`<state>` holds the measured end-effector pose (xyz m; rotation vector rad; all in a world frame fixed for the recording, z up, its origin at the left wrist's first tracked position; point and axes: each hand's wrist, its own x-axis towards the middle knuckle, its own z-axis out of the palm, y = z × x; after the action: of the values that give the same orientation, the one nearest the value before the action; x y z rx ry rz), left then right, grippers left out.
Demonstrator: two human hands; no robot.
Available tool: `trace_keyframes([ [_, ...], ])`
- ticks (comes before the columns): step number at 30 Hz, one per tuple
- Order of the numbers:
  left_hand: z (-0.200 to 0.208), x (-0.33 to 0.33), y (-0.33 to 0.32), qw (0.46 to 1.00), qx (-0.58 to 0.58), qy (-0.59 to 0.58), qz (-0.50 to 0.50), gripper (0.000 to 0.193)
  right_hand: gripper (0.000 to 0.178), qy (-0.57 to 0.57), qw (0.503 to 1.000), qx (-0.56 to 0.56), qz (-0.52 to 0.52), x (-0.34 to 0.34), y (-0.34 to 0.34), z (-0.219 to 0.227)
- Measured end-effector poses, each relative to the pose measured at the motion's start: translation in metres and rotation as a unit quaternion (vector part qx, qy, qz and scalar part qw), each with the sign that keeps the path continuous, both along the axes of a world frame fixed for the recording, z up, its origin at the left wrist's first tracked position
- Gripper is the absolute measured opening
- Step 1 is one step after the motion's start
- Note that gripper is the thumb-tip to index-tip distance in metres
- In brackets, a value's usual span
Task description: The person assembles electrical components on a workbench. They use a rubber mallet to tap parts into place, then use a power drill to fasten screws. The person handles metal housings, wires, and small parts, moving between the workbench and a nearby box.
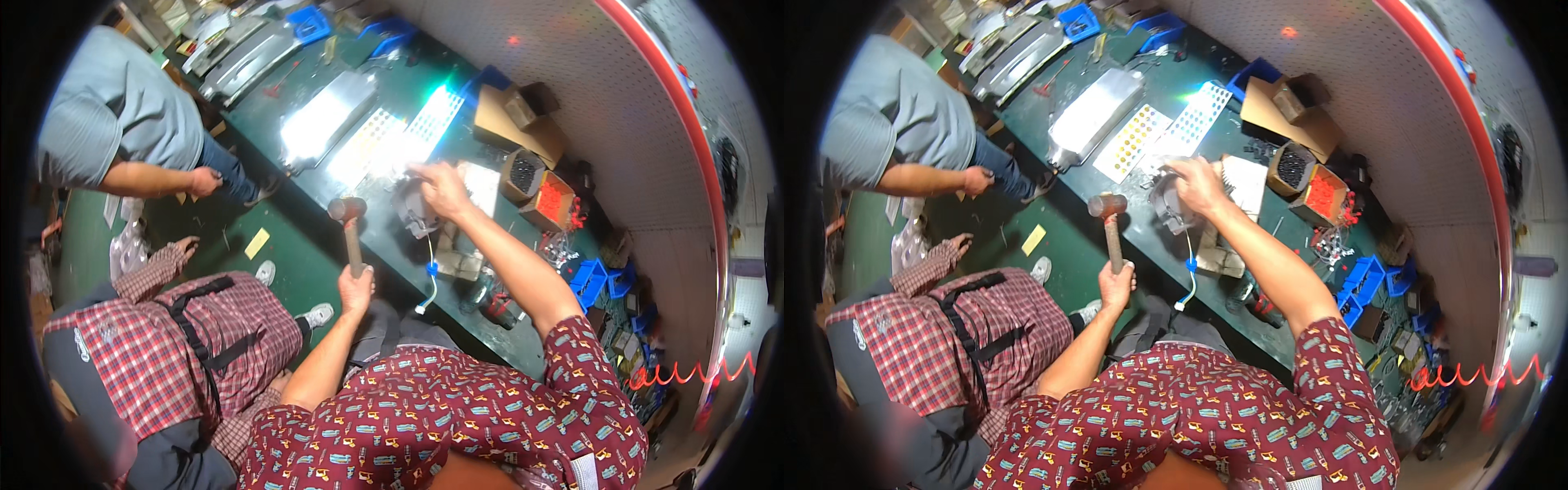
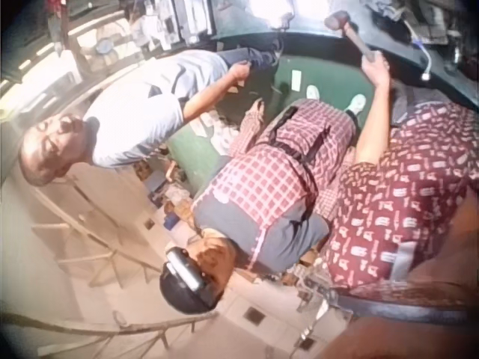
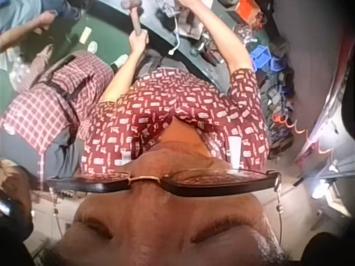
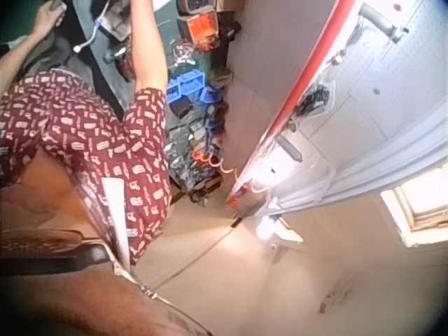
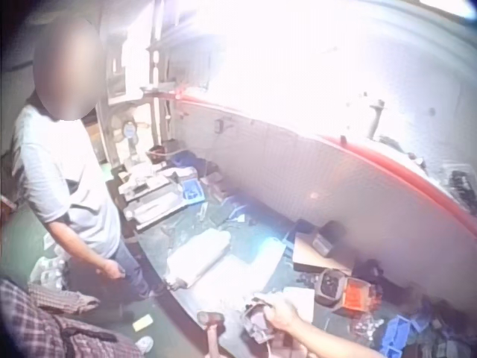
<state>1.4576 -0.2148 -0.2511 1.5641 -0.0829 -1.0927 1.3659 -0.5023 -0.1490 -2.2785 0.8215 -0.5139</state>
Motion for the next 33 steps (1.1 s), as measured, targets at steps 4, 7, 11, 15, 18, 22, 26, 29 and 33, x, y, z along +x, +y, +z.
trace_keyframes([
  [4, -0.008, 0.015, 0.036, 0.988, 0.070, -0.139, 0.010, 0.018, 0.035, 0.148, 0.988, -0.037, 0.015, 0.068, 0.025, -0.012],
  [7, -0.012, 0.007, 0.047, 0.980, 0.077, -0.181, 0.019, 0.021, 0.032, 0.223, 0.973, -0.036, -0.036, 0.095, 0.027, -0.009],
  [11, 0.009, -0.006, 0.044, 0.968, 0.131, -0.216, 0.010, 0.026, 0.037, 0.233, 0.969, 0.028, -0.076, 0.099, 0.010, -0.028],
  [15, 0.043, 0.007, 0.031, 0.955, 0.112, -0.273, -0.012, 0.031, 0.046, 0.201, 0.975, 0.078, -0.054, 0.089, 0.015, -0.013],
  [18, 0.053, 0.014, 0.027, 0.964, 0.071, -0.254, -0.025, 0.036, 0.049, 0.171, 0.979, 0.094, -0.060, 0.079, 0.016, -0.020],
  [22, 0.054, 0.004, 0.018, 0.962, 0.025, -0.272, -0.023, 0.038, 0.050, 0.154, 0.986, 0.066, -0.022, 0.076, 0.016, -0.024],
  [26, 0.058, -0.006, 0.011, 0.962, 0.075, -0.258, -0.040, 0.044, 0.055, 0.165, 0.985, 0.040, -0.026, 0.076, 0.020, -0.023],
  [29, 0.047, -0.008, 0.009, 0.956, 0.079, -0.280, -0.050, 0.043, 0.057, 0.186, 0.981, 0.054, -0.025, 0.073, 0.023, -0.023],
  [33, 0.044, -0.010, 0.007, 0.956, 0.091, -0.272, -0.070, 0.044, 0.057, 0.174, 0.984, 0.030, 0.032, 0.065, 0.014, -0.028],
])
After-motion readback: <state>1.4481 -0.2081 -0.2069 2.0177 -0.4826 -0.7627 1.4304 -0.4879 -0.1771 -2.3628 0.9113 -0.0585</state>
